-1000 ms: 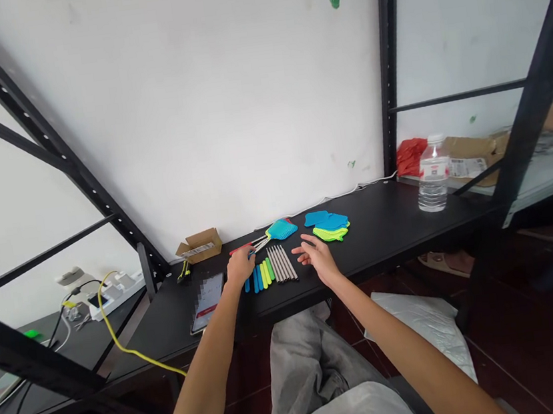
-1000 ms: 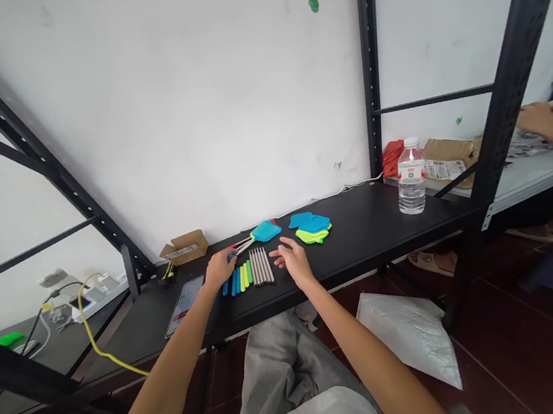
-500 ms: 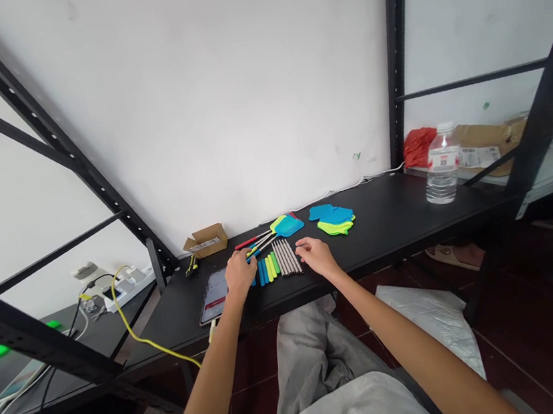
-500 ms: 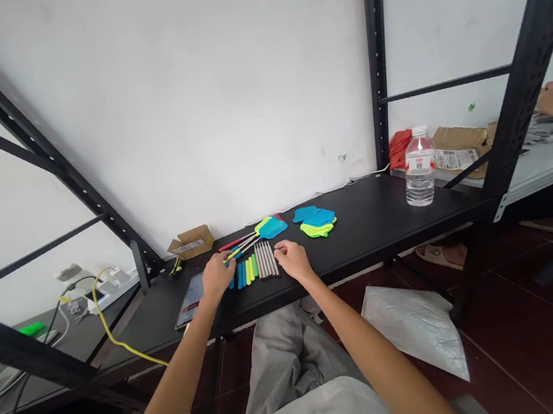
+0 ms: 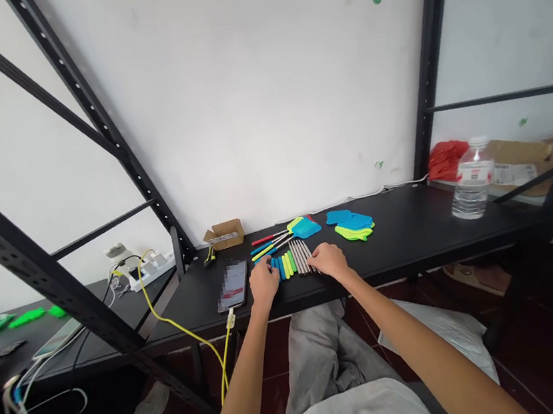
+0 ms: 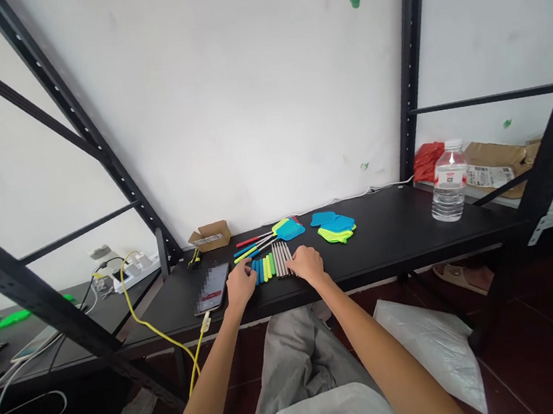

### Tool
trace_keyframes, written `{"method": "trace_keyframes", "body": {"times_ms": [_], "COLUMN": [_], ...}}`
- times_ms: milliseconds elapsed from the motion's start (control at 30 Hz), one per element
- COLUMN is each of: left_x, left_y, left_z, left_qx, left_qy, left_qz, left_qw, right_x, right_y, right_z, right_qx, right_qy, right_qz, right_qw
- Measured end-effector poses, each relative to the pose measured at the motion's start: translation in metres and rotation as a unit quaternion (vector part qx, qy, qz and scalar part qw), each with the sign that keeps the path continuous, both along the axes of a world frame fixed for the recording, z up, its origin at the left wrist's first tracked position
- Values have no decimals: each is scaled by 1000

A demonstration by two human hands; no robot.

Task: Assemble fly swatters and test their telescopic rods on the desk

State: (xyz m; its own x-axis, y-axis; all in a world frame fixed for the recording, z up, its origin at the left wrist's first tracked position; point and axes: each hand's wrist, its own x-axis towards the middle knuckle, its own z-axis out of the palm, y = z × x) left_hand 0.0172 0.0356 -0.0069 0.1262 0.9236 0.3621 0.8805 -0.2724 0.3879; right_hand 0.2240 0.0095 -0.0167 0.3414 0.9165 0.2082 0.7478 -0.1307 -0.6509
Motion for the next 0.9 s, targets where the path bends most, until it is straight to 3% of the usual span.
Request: {"method": "trace_keyframes", "body": {"times_ms": [167, 367, 567, 900], "left_x": [-4, -7, -9, -9], "left_y": [-4, -7, -4, 4], "left_z": [-10, -6, -9, -17], "left_qx": [35, 16, 27, 47], "left_qy": [-70, -157, -202, -205], "left_qz": [8, -44, -104, -156], "left_qw": [997, 987, 974, 965], "right_x": [5, 8, 17, 26], "right_y": [4, 7, 0, -4], "right_z": [6, 6, 2, 3], "right_qx": [-46, -64, -25, 22], "right_qy": [-7, -10, 194, 385], "right_qz": [2, 1, 70, 113], "right_qw": [999, 998, 978, 916]}}
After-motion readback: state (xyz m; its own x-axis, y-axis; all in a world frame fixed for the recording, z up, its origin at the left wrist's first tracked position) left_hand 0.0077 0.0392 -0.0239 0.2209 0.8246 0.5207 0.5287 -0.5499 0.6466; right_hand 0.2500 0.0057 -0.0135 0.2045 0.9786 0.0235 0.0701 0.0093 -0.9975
